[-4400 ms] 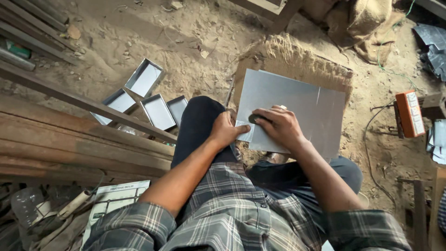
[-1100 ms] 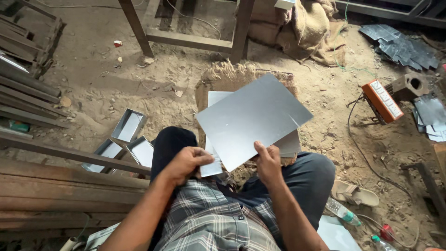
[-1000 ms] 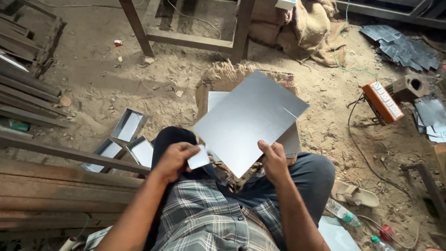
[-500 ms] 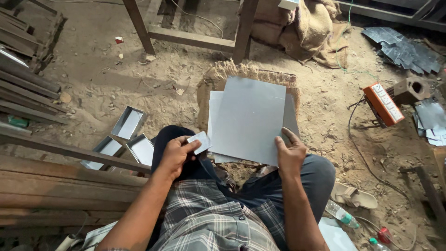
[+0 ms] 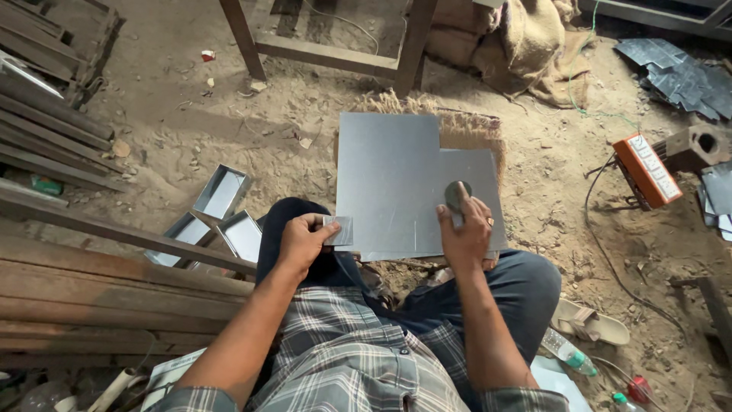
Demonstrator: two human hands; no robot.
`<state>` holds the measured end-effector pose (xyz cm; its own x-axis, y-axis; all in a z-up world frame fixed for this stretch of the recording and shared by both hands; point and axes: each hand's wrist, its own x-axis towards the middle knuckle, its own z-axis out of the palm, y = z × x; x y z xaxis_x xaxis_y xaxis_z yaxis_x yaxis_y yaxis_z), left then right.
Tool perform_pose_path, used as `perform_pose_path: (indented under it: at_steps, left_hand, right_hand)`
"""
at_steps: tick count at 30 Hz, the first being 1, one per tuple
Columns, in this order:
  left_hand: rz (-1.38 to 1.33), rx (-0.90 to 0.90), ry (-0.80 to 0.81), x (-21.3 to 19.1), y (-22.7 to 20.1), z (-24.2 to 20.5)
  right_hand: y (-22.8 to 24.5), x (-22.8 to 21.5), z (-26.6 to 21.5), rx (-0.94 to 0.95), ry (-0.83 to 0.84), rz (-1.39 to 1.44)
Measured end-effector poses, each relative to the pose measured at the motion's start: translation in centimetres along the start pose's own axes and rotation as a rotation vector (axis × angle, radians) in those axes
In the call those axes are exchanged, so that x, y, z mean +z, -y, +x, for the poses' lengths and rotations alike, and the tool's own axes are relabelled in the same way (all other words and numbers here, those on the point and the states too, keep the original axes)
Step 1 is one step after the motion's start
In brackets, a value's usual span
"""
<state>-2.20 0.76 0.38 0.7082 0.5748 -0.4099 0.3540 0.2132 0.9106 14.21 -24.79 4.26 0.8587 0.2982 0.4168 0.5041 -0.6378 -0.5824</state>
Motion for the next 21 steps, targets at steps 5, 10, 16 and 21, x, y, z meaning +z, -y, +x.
perform_pose_path:
  at_steps: [5, 10, 16, 21]
  left_hand:
    - [0.084, 0.056, -0.043, -0.1, -0.5, -1.1]
    - [0.181, 0.074, -0.039, 0.1, -0.4, -1.2]
    - [0.007, 0.058, 0.007, 0.6, -0.2, 0.8]
    - [-0.092, 0.025, 0.006, 0.9, -0.4, 1.3]
  right_hand:
    - [-0.5, 0.2, -1.5, 0.083, -0.007, 0.027]
    - [0.1, -0.3, -2.4, 0.108, 0.053, 0.138]
    - [0.1, 0.0, -2.2, 0.188, 0.047, 0.326]
    - [-0.3, 0.1, -2.3, 0.125, 0.022, 0.534]
